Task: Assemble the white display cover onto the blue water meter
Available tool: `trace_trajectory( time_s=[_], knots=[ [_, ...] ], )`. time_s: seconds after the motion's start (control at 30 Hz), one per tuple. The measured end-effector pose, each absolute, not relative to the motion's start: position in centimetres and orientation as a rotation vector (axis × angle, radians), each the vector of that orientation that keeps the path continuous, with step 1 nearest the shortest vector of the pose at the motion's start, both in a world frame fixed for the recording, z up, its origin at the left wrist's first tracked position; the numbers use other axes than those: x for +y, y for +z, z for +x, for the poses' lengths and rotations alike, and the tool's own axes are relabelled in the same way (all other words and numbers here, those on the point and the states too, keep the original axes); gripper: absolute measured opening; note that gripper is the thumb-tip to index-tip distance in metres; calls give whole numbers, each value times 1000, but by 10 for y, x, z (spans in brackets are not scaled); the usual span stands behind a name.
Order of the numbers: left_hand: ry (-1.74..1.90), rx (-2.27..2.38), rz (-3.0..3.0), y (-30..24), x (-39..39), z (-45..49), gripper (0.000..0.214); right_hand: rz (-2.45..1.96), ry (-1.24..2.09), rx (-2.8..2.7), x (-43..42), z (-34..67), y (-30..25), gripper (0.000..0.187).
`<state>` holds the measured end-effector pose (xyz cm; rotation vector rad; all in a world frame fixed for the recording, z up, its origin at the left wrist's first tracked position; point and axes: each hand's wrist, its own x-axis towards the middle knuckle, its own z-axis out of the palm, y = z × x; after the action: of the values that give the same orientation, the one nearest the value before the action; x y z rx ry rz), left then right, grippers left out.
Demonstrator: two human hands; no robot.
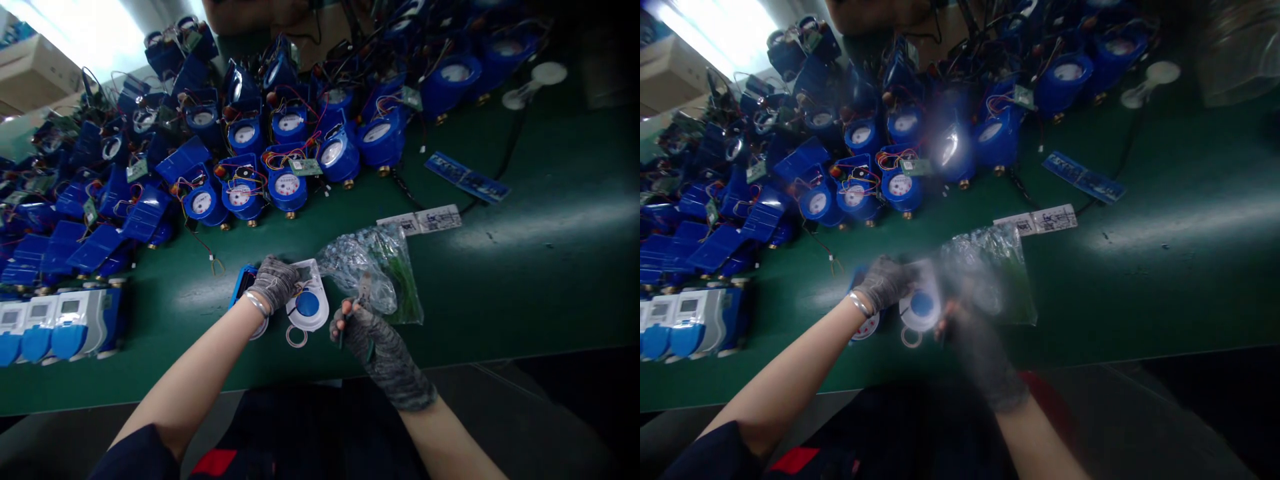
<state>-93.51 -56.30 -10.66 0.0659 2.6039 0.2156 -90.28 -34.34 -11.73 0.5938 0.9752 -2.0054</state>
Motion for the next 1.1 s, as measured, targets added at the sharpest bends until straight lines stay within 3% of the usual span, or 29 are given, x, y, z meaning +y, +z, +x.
trace_trajectory(
  time_s=[0.27,0.4,0.47,0.57,0.73,0.83,1.03,1.1],
  knots=[
    [182,2835,-233,-96,-587,-949,14,391,-1969,1196,-325,-896,-135,37],
    [434,3350,-637,-79,-620,-934,34,396,-1917,1272,-319,-898,-135,34],
    [589,3295,-331,-74,-623,-916,32,392,-1911,1236,-321,-901,-132,32],
    [497,3041,29,-74,-615,-890,16,347,-1952,1158,-331,-905,-129,32],
    [391,2981,107,-89,-611,-885,25,254,-1983,1192,-350,-907,-126,42],
    [347,2905,165,-94,-616,-896,15,218,-1984,1148,-357,-908,-118,45],
    [416,3199,162,-63,-597,-880,8,134,-1852,1207,-356,-911,-122,39],
    [473,3257,167,-55,-586,-863,16,111,-1802,1214,-356,-911,-130,43]
  ],
)
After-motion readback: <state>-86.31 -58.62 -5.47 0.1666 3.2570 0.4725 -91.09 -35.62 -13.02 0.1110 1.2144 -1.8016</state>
